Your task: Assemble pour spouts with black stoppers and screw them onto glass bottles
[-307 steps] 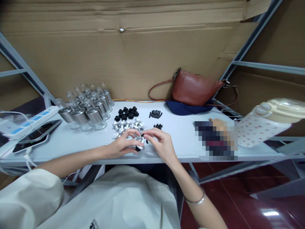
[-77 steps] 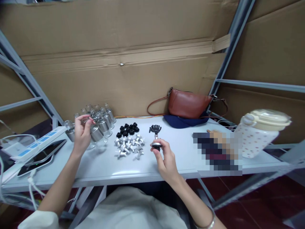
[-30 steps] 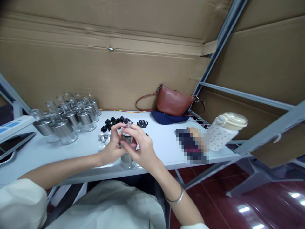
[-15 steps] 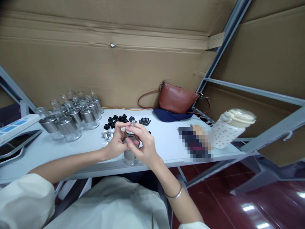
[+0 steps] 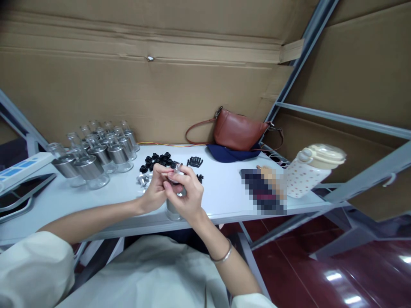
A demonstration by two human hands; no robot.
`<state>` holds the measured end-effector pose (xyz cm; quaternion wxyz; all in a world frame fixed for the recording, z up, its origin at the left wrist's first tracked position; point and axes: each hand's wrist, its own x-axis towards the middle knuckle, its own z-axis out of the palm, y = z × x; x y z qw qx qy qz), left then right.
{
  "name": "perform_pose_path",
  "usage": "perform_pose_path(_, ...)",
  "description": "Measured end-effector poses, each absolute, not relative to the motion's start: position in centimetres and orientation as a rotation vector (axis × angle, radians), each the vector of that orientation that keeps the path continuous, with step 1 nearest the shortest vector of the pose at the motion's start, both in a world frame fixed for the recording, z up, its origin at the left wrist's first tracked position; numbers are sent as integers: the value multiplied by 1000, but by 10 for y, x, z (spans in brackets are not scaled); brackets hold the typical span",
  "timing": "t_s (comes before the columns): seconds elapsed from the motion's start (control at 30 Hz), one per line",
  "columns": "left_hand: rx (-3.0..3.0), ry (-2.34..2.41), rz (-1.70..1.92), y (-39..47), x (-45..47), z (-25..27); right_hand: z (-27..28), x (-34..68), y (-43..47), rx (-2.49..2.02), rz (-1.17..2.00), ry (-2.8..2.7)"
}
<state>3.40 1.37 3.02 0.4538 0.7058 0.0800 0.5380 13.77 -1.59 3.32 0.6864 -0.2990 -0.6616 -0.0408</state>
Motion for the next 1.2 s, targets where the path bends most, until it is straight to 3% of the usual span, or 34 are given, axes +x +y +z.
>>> perform_pose_path(0.27, 1783, 138, 1338, 9, 35, 31, 37, 140, -25, -652, -42, -1524)
perform_pose_path(0.47, 1869, 29, 1243, -7, 4, 68, 36, 166, -40, -482, 67, -1705)
perform_pose_path(0.6, 1822, 291, 1466, -3, -52, 89, 15, 184, -45, -572, 12, -1646)
perform_pose_path(0.77, 1843, 650, 1901, 33, -108, 70, -15, 185, -40, -881, 44, -1758)
perform_pose_path(0.97, 1913, 973, 1881, 72, -124, 35, -17, 178, -32, -973, 36, -1980)
perform_pose_path(1.2, 2072, 1385, 1907, 95, -132, 32, -14, 176, -36, -1030, 50, -2180)
